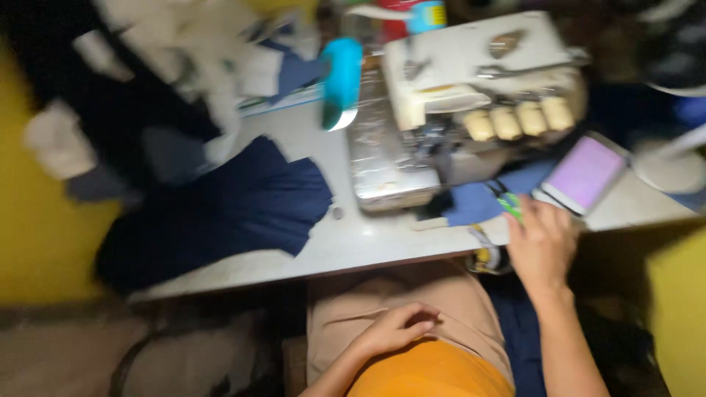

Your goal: Trimming excess threads from a chain of sewn fabric pieces using thread snips

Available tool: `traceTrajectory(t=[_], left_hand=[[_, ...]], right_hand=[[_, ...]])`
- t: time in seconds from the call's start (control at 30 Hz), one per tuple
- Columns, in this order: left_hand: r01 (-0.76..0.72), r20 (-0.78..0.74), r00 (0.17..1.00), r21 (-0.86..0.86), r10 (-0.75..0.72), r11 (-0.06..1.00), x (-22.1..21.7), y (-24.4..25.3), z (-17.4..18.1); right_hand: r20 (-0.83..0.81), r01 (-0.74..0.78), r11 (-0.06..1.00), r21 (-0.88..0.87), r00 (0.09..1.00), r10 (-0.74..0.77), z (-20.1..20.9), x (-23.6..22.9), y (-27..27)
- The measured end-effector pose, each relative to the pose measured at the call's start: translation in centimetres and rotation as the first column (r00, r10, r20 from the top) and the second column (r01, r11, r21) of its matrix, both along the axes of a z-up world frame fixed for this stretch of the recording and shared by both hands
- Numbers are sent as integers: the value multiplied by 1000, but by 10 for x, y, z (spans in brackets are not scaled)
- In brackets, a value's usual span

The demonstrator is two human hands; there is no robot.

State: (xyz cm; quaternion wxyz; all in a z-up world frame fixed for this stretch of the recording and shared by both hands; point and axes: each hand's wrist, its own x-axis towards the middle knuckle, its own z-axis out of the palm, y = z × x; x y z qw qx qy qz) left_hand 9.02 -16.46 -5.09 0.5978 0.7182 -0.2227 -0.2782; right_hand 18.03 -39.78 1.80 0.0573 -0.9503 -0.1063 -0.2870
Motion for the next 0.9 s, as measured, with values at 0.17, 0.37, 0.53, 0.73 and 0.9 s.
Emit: traceTrajectory(t=[0.17, 0.37, 0.53, 0.73, 0.9], left_hand=[[-467, -127, 869, 111, 479, 877, -46, 56, 24], [-799, 463, 475, -129, 748, 587, -22, 89, 89], [-947, 963, 245, 213, 110, 241, 21, 157, 103], [-796, 894, 388, 447, -222, 408, 84, 192, 111], [-698, 904, 428, 337, -9, 632, 116, 199, 107]], right_hand=[[258, -59, 996, 63, 965, 41, 17, -20, 22], [246, -300, 948, 109, 932, 267, 6, -14, 66], [240, -353, 918, 181, 921, 307, 0, 0, 80], [216, -249, 955, 160, 953, 212, -6, 1, 75], [227, -209, 967, 143, 958, 174, -7, 1, 75]])
